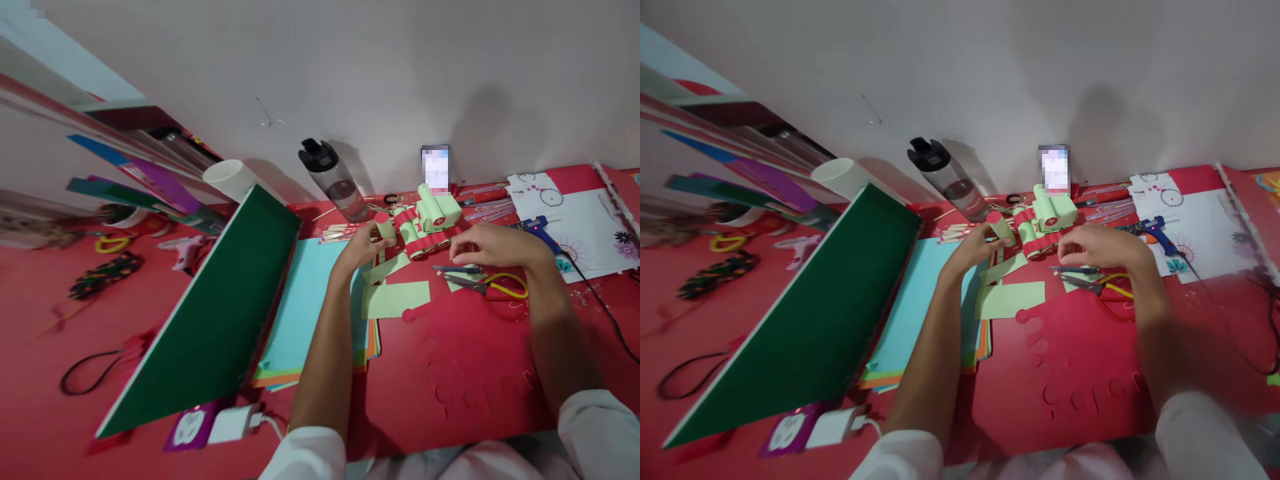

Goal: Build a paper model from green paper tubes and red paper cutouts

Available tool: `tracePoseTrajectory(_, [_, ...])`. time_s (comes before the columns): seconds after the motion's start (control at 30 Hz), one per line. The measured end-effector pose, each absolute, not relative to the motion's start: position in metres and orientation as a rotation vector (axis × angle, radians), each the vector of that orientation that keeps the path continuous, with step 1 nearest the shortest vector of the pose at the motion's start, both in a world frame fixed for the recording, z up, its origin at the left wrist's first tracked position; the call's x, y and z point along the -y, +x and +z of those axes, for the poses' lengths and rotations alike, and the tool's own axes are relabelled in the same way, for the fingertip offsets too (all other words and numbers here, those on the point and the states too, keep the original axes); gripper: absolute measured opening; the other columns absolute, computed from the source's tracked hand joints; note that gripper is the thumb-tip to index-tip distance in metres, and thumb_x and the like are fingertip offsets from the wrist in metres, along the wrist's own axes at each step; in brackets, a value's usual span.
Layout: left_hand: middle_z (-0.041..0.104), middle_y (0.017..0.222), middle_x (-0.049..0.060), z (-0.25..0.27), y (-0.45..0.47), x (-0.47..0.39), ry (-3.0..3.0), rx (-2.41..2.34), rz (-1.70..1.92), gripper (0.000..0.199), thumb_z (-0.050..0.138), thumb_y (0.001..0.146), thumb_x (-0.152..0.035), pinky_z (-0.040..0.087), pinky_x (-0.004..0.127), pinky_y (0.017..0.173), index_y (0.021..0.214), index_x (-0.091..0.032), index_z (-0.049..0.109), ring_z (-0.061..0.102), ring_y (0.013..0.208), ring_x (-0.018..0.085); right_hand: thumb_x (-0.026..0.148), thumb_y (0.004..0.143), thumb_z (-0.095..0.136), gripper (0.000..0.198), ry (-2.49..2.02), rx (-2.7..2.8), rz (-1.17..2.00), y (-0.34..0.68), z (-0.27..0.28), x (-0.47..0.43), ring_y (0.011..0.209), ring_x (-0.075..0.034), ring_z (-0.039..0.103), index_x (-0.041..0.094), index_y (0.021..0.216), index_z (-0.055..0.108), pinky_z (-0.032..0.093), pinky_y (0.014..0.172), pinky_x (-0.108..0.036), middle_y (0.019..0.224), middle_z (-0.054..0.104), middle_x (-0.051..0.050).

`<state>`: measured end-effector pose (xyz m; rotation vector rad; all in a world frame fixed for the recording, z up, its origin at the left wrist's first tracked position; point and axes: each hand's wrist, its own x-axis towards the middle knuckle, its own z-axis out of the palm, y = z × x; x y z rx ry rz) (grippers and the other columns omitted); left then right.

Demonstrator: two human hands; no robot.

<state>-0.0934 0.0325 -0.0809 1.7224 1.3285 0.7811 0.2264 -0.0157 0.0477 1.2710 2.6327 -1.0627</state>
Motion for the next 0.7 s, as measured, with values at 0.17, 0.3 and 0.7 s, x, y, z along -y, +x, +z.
tracePoseTrajectory(0.17, [0.079, 0.107, 0.011, -0.080, -0.092, -0.033, 1.673, -1.363, 0.816, 0.036, 0.075, 0.076, -0.044, 0.055, 0.042, 0.094, 0.099, -0.017, 0.067, 0.072, 0.102, 0.030, 0.025, 0.089, 0.062, 0.017, 1.238, -2.369, -1.216, 0.240, 0.045, 0.012, 0.070, -0.019, 0.066, 0.019, 0.081, 0.076, 0.042, 0.065, -0.030, 0.080, 0.078, -0.004])
tracePoseTrajectory(0.3, [0.078, 0.110, 0.012, -0.083, -0.093, -0.035, 1.676, -1.340, 0.851, 0.037, 0.074, 0.077, -0.044, 0.055, 0.042, 0.096, 0.100, -0.017, 0.067, 0.072, 0.105, 0.030, 0.017, 0.084, 0.064, 0.015, 1.630, -1.995, -1.142, 0.270, 0.028, 0.002, 0.075, -0.021, 0.072, 0.020, 0.076, 0.077, 0.047, 0.066, -0.028, 0.079, 0.080, -0.005])
tracePoseTrajectory(0.7, [0.078, 0.109, 0.011, -0.074, -0.095, -0.031, 1.730, -1.301, 0.820, 0.045, 0.077, 0.078, -0.050, 0.055, 0.041, 0.096, 0.106, -0.017, 0.066, 0.071, 0.105, 0.029, 0.027, 0.088, 0.066, 0.018, 1.783, -1.973, -0.994, 0.292, 0.020, -0.006, 0.075, -0.021, 0.072, 0.021, 0.078, 0.079, 0.048, 0.066, -0.029, 0.086, 0.082, -0.007])
